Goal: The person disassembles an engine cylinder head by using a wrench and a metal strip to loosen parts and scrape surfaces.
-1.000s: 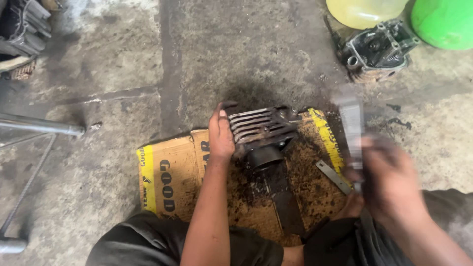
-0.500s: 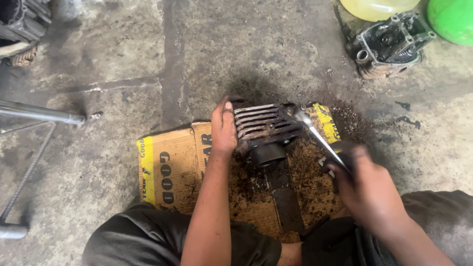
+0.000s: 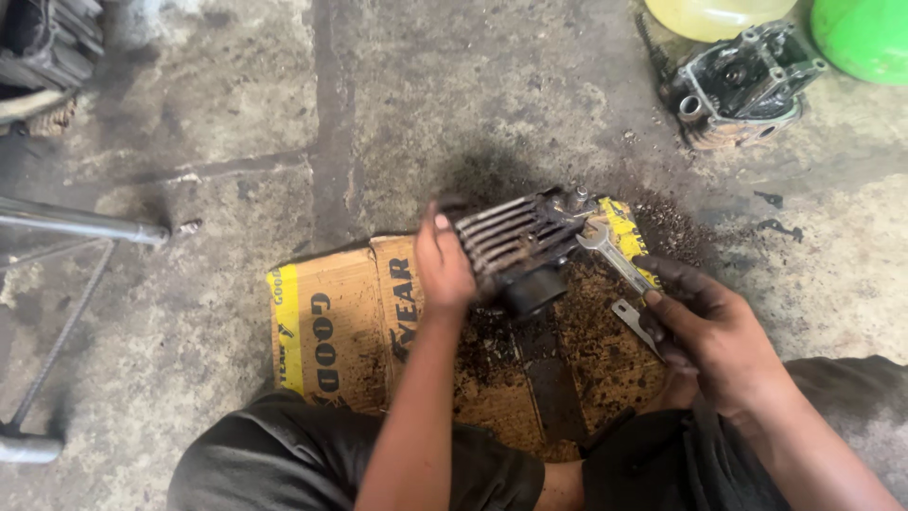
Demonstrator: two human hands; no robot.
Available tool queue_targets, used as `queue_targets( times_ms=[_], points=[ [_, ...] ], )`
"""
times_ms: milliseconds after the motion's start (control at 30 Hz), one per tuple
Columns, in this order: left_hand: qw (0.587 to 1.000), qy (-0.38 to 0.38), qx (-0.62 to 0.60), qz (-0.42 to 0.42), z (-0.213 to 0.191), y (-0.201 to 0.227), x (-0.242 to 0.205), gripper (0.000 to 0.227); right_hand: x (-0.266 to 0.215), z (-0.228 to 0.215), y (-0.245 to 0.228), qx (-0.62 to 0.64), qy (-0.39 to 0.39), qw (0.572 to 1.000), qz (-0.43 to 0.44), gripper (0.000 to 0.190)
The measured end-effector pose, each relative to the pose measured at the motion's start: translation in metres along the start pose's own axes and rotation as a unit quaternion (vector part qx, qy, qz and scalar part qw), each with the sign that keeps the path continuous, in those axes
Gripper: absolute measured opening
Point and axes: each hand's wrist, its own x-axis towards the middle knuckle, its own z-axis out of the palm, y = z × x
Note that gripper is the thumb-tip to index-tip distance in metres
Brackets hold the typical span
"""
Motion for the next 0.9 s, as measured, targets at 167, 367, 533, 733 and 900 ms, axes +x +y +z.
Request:
queue_targets(
  times_ms=[167,367,533,733,900],
  points=[
    [0.985,0.068,0.148,0.050,0.019,-0.022,-0.026,0.038,-0.006,-0.005,0.000,0.033,0.148,0.988,-0.026,0.046],
    [0.902,0.108,0.226,0.352,0.029,-0.021,-0.043,0.031,-0.032,-0.006,0.026,-0.091,0.049,0.988,0.113,0.044],
    [0.930,0.100,0.213,0.282,0.031,-0.014,-0.049,0.033,-0.040,-0.017,0.027,0.009,0.166,0.985,-0.052,0.031],
    [0.888,0.134,0.265,0.351,0.031,-0.011,-0.054,0.033,-0.036,-0.004,0.039,-0.218,0.111,0.968,0.060,0.025],
    [0.912,0.109,0.273,0.284,0.028,-0.012,-0.057,0.033,-0.044,0.002,0.030,0.018,0.214,0.963,-0.163,0.014]
  ],
)
